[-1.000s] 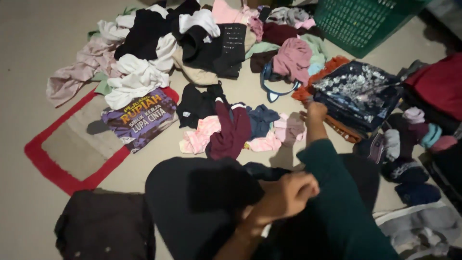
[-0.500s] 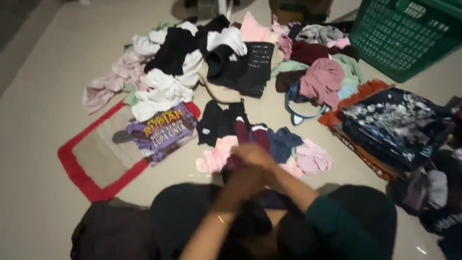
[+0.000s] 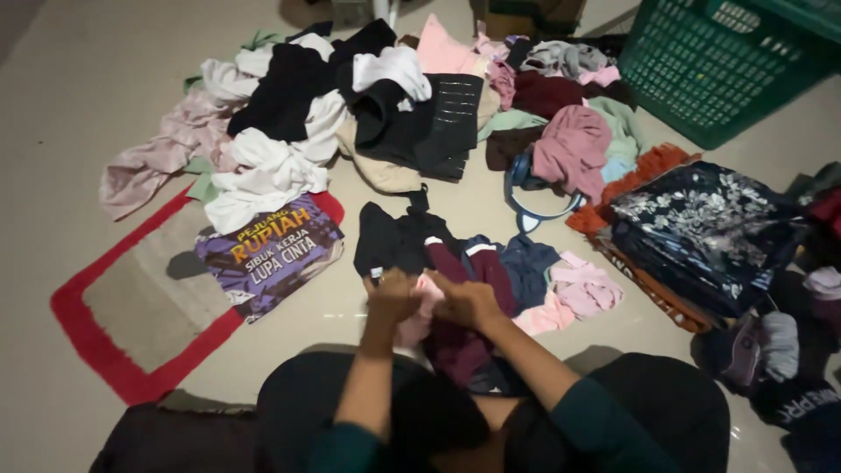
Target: Folding various items of laundry while sitting on the floor.
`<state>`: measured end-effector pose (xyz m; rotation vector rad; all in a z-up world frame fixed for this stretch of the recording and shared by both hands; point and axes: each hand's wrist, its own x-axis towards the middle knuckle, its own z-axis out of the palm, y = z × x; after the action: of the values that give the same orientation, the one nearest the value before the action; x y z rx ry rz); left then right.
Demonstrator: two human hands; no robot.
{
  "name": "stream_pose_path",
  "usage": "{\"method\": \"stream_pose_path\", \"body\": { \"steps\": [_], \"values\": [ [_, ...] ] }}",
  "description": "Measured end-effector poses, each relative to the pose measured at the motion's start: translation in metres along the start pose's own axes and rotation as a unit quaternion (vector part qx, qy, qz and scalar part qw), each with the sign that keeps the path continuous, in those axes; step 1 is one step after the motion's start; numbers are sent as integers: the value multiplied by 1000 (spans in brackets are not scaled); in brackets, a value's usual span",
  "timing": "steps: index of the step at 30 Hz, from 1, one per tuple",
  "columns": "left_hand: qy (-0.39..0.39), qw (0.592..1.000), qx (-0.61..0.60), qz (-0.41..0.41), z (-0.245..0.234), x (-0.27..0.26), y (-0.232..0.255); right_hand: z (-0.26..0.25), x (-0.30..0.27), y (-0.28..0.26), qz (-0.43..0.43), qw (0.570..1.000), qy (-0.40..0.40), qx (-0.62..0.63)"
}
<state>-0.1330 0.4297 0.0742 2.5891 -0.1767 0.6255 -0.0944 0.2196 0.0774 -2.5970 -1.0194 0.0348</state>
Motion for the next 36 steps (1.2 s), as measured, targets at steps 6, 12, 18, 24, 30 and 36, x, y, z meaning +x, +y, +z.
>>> {"method": "stream_pose_path", "body": {
  "steps": [6,12,18,24,30,36],
  "values": [
    [59,984,57,155,-69,20,73,-86,9,-5,-133,943,220,212],
    [-14,991,-131,-11,-131,23,78,-125,-12,-4,-14,890,265,371],
    [46,896,-430,-103,-130,13,34,-185,-31,-13,-89,839,374,386],
    [94,883,-458,31,-206,43,108,-215,-70,-1,-94,796,302,516],
    [-127,966,-151,-166,-201,67,144,-216,-62,13,-21,915,288,280],
    [-135,782,-584,-171,-102,27,115,-179,-56,18,-18,891,114,438]
  ]
}}
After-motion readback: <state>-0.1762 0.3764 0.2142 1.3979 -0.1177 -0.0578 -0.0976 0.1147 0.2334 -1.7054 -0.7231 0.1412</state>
